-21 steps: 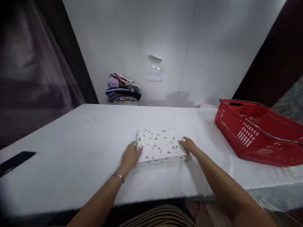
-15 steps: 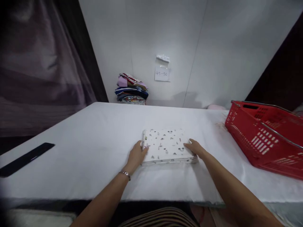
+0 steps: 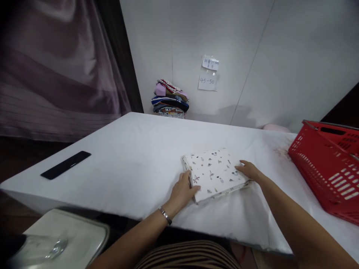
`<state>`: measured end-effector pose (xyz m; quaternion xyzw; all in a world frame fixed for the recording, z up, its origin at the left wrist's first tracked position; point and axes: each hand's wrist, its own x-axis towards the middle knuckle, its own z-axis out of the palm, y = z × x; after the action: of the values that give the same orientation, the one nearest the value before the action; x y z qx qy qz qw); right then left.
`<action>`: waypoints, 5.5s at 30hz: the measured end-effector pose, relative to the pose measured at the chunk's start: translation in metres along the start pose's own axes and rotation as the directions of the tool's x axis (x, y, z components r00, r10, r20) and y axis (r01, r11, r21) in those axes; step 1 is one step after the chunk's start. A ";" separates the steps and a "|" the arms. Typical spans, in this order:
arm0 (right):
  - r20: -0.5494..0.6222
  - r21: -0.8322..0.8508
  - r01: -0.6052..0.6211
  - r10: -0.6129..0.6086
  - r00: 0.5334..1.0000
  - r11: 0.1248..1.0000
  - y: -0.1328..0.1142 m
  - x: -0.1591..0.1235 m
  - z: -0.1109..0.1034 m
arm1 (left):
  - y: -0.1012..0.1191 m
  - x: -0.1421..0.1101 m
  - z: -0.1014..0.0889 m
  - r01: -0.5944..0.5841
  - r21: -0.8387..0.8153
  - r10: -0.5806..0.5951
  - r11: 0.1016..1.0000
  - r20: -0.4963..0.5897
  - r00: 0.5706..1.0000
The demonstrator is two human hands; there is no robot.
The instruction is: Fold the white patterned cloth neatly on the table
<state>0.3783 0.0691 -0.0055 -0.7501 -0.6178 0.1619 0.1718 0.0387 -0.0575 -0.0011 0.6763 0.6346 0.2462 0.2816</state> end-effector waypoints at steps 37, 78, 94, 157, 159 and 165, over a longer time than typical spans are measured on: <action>0.359 -0.017 0.768 -0.713 0.603 0.641 -0.144 -0.154 0.075 | -0.055 0.131 -0.032 -0.110 0.196 0.150 0.974 -0.206 0.967; 0.069 0.439 -0.299 0.300 0.951 0.847 0.007 -0.065 -0.025 | 0.005 0.024 0.019 -0.675 0.242 0.618 0.697 0.275 0.736; 0.470 0.507 -0.465 0.220 0.855 0.726 0.003 -0.049 -0.033 | -0.003 0.027 0.021 -0.704 0.282 0.652 0.652 0.267 0.710; 0.045 -0.396 0.365 -0.379 0.924 0.843 -0.041 0.036 0.057 | -0.031 0.079 -0.019 0.077 0.083 -0.053 0.994 -0.254 0.966; 0.066 -0.380 0.380 -0.385 0.920 0.843 -0.038 0.038 0.063 | -0.030 0.082 -0.017 0.099 0.083 -0.073 0.992 -0.273 0.959; 0.053 -0.356 0.399 -0.408 0.911 0.845 -0.029 0.040 0.065 | -0.035 0.082 -0.014 0.073 0.057 -0.054 0.996 -0.281 0.958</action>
<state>0.3305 0.1176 -0.0512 -0.6238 -0.7785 -0.0027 0.0695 0.0097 0.0266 -0.0174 0.6232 0.6973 0.3084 0.1742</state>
